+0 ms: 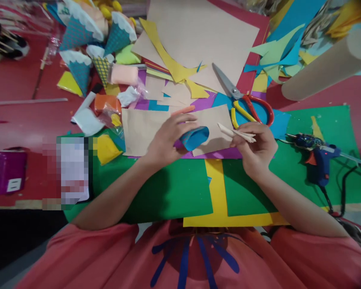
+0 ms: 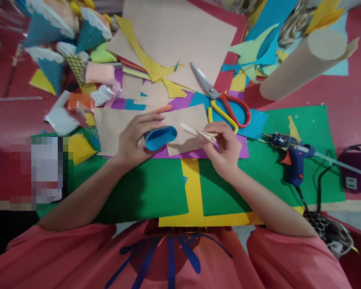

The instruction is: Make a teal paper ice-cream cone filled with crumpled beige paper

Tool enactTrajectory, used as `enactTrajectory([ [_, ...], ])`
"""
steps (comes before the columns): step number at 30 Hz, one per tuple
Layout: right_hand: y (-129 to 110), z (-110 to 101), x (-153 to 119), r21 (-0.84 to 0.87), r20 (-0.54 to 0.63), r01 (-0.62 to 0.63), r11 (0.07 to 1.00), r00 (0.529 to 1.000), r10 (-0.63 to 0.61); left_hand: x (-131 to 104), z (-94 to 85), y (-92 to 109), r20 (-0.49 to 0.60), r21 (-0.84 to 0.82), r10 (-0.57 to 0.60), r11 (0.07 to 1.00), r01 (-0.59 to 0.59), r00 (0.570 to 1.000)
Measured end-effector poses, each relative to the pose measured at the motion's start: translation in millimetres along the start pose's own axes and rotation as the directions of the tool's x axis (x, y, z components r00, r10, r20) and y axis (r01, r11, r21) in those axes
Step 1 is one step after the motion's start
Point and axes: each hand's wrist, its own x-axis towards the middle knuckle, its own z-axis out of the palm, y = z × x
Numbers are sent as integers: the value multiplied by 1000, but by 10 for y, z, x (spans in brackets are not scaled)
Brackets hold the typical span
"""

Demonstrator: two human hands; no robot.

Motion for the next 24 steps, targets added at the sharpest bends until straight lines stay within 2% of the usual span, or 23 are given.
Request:
enactTrajectory([
  [3, -39, -31, 1, -132, 22, 199, 971, 980, -198, -54, 94, 30, 81, -113, -8, 993, 18, 997],
  [8, -100, -39, -3, -205, 166, 355, 912, 931, -325, -90, 168, 21, 205, -185, -86, 975, 125, 975],
  [13, -132, -26, -9, -213, 338, 376, 902, 894, -293, -57, 197, 84, 338, -58, -215, 967, 248, 916],
  [24, -136, 41, -85, -87, 519, 323, 942, 822, -234, -3, 207, 235, 523, 199, -220, 971, 132, 823],
])
